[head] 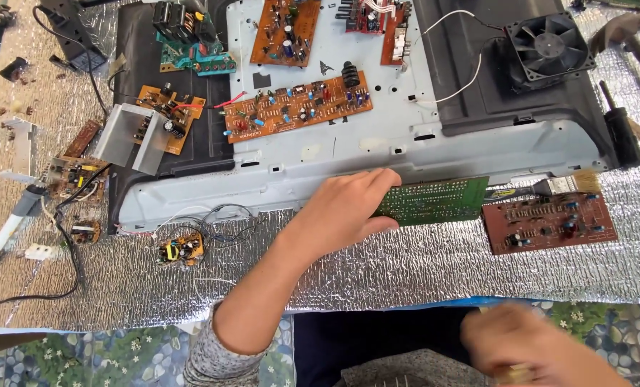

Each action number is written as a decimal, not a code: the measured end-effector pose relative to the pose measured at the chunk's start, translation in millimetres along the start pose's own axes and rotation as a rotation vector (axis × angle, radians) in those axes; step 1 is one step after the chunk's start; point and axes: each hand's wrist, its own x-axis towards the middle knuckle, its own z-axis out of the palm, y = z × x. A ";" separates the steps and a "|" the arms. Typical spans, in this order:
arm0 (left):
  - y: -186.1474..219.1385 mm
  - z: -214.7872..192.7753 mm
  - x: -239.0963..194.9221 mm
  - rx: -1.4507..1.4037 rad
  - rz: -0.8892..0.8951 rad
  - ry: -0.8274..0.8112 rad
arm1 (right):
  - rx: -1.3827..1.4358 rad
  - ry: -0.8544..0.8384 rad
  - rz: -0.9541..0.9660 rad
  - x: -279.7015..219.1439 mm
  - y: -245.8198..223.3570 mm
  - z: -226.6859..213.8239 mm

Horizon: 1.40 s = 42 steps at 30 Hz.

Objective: The person holds a green circuit board and uses a small brush to clean its surface. They repeatedly brush the board while occasionally flipping it to access different areas. The board is handled one at a time on a workbench with other electronics parts nearby.

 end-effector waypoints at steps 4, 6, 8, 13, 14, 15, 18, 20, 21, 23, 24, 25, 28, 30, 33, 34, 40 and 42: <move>-1.8 2.3 -0.5 0.001 0.014 0.014 | 0.270 0.669 -0.754 52.6 -36.5 -53.9; -0.4 1.3 -0.1 0.028 0.016 0.016 | 0.319 0.704 -0.720 90.5 -65.7 -58.5; -0.1 1.3 0.1 0.054 0.017 0.012 | 0.373 0.742 -0.682 118.0 -75.9 -58.9; -0.2 4.6 -1.8 0.067 -0.040 0.037 | 0.673 0.722 -0.596 144.3 -54.2 -54.4; -0.6 5.2 -1.5 0.063 -0.046 0.039 | 0.673 0.717 -0.590 145.8 -59.4 -54.7; -0.8 5.9 -1.1 0.060 -0.046 0.027 | 0.596 0.745 -0.569 147.1 -64.5 -55.1; -1.2 9.4 -0.8 0.070 -0.049 0.016 | 0.467 0.783 -0.568 145.2 -73.1 -54.1; -2.1 11.7 0.2 0.083 -0.048 0.020 | 0.411 0.796 -0.591 146.5 -65.6 -51.3; -2.8 12.7 0.5 0.053 -0.080 0.019 | 0.494 0.777 -0.577 149.4 -56.1 -48.6; -3.0 13.7 1.5 0.023 -0.113 0.019 | 0.577 0.758 -0.564 150.9 -54.7 -47.9; -2.3 14.8 0.9 0.048 -0.098 0.026 | 0.540 0.739 -0.566 149.3 -61.9 -48.9; -1.6 15.9 0.2 0.072 -0.083 0.034 | 0.504 0.720 -0.568 147.7 -69.0 -49.9; -3.0 15.1 1.8 0.059 -0.091 0.035 | 0.540 0.698 -0.616 145.9 -61.9 -47.4; -2.6 15.8 1.3 0.054 -0.093 0.046 | 0.558 0.744 -0.558 153.7 -60.1 -48.2; -1.9 15.0 1.4 0.052 -0.085 0.071 | 0.559 0.767 -0.512 157.3 -57.7 -48.9; -2.0 14.7 1.3 0.053 -0.071 0.079 | 0.545 0.750 -0.520 157.1 -56.5 -48.2; -4.8 15.2 2.4 0.053 -0.067 0.048 | 0.569 0.678 -0.493 158.2 -51.1 -49.1; -5.3 16.5 2.3 0.047 -0.071 0.057 | 0.454 0.619 -0.521 163.0 -51.6 -48.2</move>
